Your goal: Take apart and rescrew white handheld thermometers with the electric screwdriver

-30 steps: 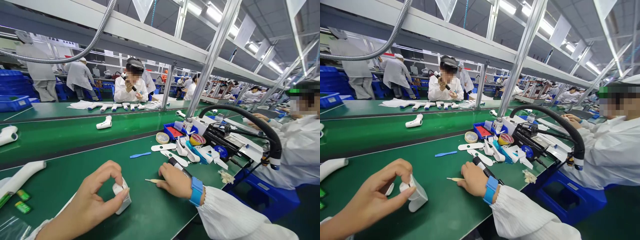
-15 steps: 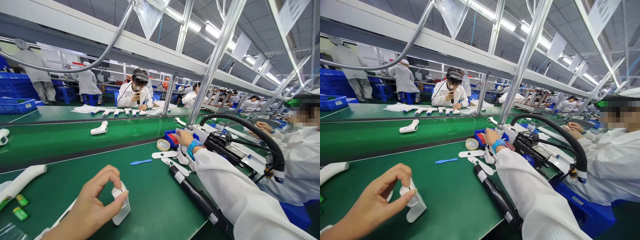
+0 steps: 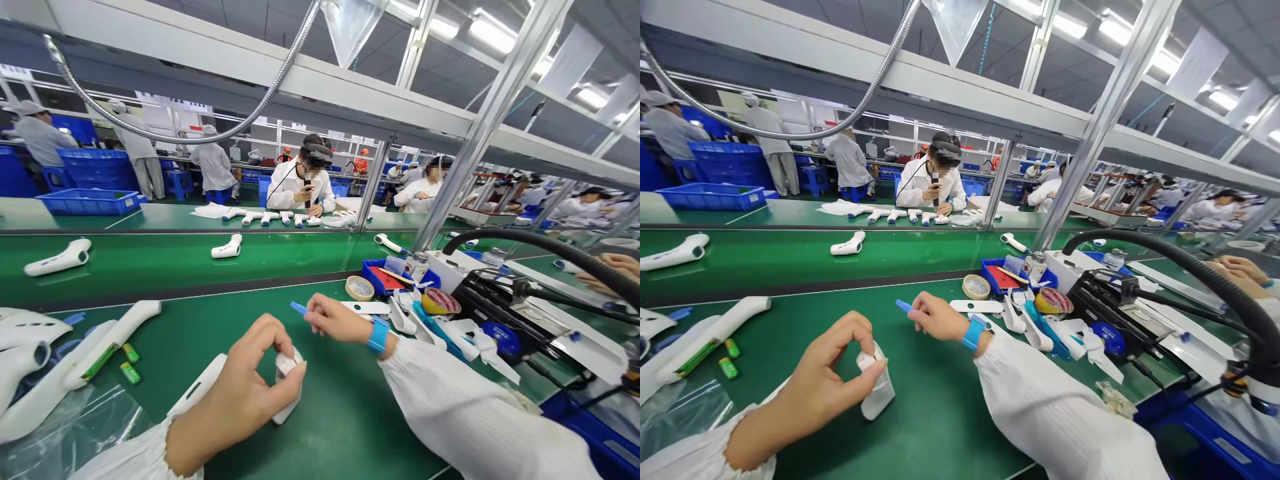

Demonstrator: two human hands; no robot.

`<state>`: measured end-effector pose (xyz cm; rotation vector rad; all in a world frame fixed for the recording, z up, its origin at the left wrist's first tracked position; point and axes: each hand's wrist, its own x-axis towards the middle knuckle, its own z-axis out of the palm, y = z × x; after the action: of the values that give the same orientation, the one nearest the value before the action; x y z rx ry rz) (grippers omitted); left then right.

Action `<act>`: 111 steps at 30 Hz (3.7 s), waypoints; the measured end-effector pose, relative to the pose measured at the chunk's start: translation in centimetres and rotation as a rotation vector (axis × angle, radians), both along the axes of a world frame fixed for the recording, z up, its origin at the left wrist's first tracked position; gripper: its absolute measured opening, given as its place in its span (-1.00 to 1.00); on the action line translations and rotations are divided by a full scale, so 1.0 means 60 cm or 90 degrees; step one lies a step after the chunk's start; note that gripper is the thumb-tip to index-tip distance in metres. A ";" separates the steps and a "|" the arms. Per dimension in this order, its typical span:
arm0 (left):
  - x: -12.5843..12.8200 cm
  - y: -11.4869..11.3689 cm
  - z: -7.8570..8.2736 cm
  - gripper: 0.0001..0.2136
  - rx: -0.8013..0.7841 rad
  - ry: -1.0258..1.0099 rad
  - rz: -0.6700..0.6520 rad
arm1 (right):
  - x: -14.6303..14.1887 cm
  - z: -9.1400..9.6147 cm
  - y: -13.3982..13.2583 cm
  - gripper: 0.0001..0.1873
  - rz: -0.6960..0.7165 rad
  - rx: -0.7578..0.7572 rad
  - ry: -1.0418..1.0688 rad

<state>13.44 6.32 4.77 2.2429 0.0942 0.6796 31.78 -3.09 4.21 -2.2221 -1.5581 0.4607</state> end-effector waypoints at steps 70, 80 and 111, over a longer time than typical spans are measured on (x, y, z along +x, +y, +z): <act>-0.004 0.011 0.024 -0.79 -0.314 0.239 -0.439 | -0.043 -0.009 -0.077 -0.41 0.462 0.110 -0.162; 0.000 -0.001 0.004 -0.87 -0.205 0.014 -0.127 | -0.049 -0.036 -0.104 -0.55 -0.053 0.127 -0.036; -0.012 -0.008 -0.080 -0.46 -0.804 0.257 -0.197 | -0.098 -0.060 -0.012 -0.62 0.201 0.002 0.801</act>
<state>12.71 5.85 -0.04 1.0842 0.2762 -0.0716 25.93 -3.78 0.61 -1.1170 -1.0999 1.5352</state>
